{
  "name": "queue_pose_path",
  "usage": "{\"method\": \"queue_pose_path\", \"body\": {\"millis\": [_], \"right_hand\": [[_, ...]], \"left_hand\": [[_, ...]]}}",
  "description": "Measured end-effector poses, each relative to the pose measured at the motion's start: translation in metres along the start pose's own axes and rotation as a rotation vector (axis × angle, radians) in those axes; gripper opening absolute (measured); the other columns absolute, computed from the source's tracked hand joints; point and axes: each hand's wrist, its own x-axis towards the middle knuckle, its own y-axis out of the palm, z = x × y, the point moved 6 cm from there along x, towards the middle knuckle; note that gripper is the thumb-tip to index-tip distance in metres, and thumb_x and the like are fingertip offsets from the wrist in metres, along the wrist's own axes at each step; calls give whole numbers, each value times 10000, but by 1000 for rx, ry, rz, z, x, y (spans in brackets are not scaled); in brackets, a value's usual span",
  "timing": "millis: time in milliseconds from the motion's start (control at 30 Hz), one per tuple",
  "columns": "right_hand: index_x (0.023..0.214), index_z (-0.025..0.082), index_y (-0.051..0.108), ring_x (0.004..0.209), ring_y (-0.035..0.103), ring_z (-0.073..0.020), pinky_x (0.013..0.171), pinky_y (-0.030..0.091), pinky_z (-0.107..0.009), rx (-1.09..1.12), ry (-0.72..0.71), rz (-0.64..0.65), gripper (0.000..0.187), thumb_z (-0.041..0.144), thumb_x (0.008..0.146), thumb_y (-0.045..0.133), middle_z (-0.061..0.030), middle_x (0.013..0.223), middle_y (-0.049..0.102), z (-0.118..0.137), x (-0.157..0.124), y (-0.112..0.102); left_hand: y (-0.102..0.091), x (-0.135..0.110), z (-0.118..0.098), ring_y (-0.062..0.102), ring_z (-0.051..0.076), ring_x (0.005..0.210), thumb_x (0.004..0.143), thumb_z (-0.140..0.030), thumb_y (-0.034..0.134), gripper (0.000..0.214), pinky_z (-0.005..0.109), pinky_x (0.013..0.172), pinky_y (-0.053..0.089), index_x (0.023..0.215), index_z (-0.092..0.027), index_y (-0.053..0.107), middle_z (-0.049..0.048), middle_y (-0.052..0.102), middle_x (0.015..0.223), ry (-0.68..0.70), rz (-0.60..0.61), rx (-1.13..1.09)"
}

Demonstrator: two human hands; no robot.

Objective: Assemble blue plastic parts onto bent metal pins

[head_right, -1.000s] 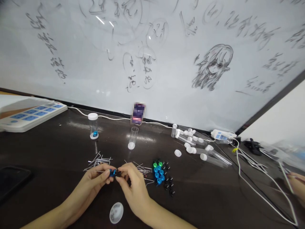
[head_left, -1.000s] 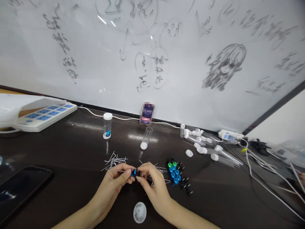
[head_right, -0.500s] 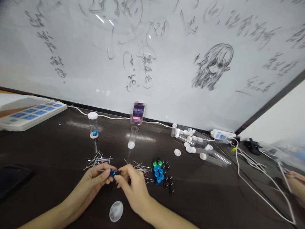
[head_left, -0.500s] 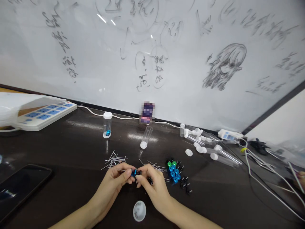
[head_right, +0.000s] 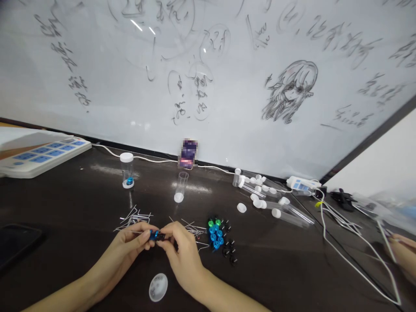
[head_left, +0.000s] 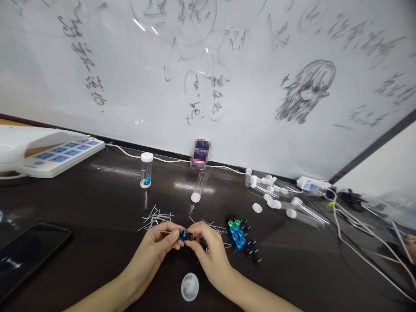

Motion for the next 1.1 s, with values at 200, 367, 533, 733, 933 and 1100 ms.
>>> {"method": "queue_pose_path", "body": {"millis": [200, 367, 533, 733, 933, 1100], "right_hand": [[934, 193, 592, 693, 557, -146, 657, 425, -251, 70, 80, 22, 94, 283, 933, 567, 14, 740, 593, -5, 2, 0], [743, 183, 536, 639, 555, -132, 635, 413, -244, 44, 133, 83, 260, 297, 973, 493, 20, 668, 574, -7, 2, 3], [887, 201, 542, 743, 531, -141, 693, 420, -243, -16, 37, 23, 85, 140, 881, 602, 8, 833, 562, -2, 1, 1], [828, 204, 514, 648, 531, -124, 642, 401, -232, -26, 110, 93, 120, 199, 947, 526, 41, 699, 552, -3, -1, 4], [886, 201, 565, 749, 533, -148, 690, 421, -252, -46, -4, 36, 56, 148, 902, 570, -3, 836, 565, 1, -1, 1], [855, 201, 544, 655, 538, -132, 639, 420, -241, 9, 83, 67, 74, 188, 926, 555, 25, 723, 571, -3, -1, 3]], "left_hand": [[-1, -2, 2, 537, 124, 682, 788, -260, 723, 122, 214, 710, 440, 831, -150, 752, 19, 657, 680, -18, -8, -8], [-1, -2, 1, 546, 122, 688, 784, -254, 728, 118, 213, 712, 448, 837, -153, 752, 15, 658, 694, -18, -20, -15], [-2, 1, 1, 549, 115, 692, 805, -250, 708, 115, 204, 711, 456, 840, -149, 751, 22, 664, 726, -6, -13, -26], [-2, 1, 3, 548, 115, 677, 791, -249, 723, 111, 200, 695, 457, 827, -150, 754, 20, 659, 707, -25, -22, -36], [-1, 1, 1, 547, 119, 681, 793, -250, 720, 116, 207, 705, 461, 829, -145, 753, 23, 655, 705, -13, -17, -38], [0, 1, 0, 542, 122, 673, 791, -259, 723, 123, 215, 697, 458, 831, -147, 754, 24, 651, 701, -21, -18, -40]]}}
